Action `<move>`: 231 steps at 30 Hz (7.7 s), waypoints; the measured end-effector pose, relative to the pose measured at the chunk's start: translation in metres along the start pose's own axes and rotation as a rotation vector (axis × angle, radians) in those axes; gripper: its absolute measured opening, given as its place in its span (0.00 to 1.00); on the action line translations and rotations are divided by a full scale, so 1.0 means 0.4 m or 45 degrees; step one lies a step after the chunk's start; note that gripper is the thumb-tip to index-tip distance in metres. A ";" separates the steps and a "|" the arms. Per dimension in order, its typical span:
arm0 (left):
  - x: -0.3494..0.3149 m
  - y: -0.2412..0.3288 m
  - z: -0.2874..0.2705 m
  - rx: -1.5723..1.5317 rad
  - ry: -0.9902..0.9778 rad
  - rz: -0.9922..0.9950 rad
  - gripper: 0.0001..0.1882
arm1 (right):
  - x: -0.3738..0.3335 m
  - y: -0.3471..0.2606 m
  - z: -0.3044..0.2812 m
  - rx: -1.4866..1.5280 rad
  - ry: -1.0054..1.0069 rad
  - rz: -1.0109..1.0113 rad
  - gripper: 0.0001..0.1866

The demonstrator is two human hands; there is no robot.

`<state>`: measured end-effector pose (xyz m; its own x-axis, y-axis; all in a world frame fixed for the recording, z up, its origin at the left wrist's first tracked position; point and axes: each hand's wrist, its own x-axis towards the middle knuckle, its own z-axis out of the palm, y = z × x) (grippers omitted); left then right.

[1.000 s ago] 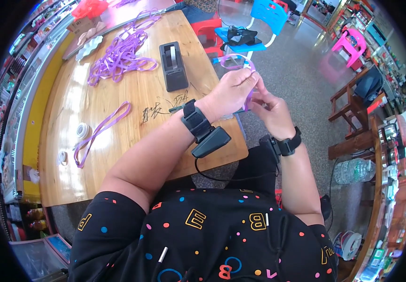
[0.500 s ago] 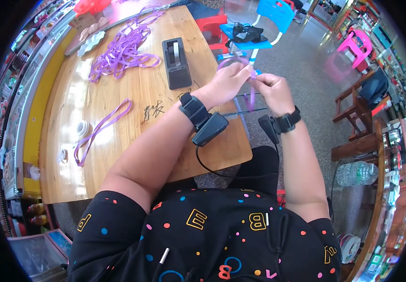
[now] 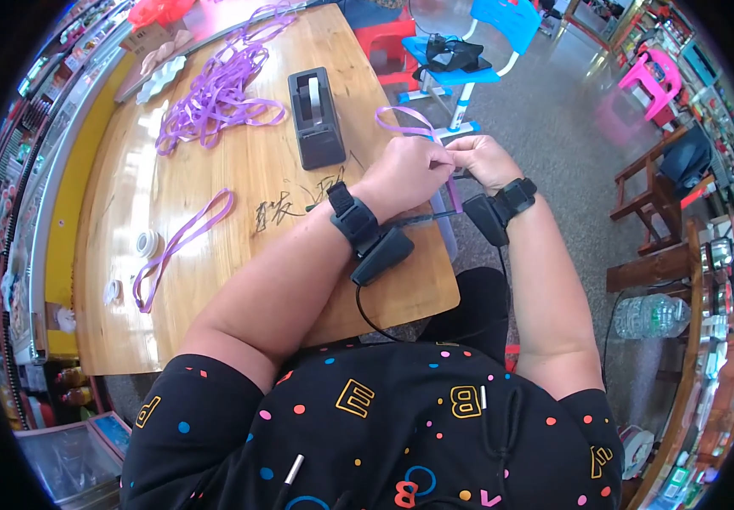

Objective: The person pulls a length of purple ribbon from a pile, wraps it around a metal tool, and cuts it with scissors. They then place the cut piece of ribbon into a plastic bin and repeat the process.

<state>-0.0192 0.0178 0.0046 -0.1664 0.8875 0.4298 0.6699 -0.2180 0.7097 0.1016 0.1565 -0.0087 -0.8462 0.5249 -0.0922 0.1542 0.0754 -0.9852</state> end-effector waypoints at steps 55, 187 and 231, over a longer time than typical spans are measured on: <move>0.007 -0.019 -0.009 0.127 -0.268 -0.006 0.08 | -0.135 0.180 0.170 0.896 0.183 -0.272 0.11; -0.040 0.101 0.004 -0.262 -0.303 0.378 0.07 | -0.361 -0.119 0.102 -0.259 0.645 -0.626 0.01; 0.032 -0.039 0.059 0.635 0.074 -0.093 0.07 | -0.121 0.204 0.123 1.054 0.121 -0.408 0.15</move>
<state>-0.0149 0.0423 -0.0141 -0.2564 0.8659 0.4296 0.9166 0.0767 0.3924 0.1300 0.0958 -0.0916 -0.7338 0.6546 0.1816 -0.5315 -0.3868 -0.7536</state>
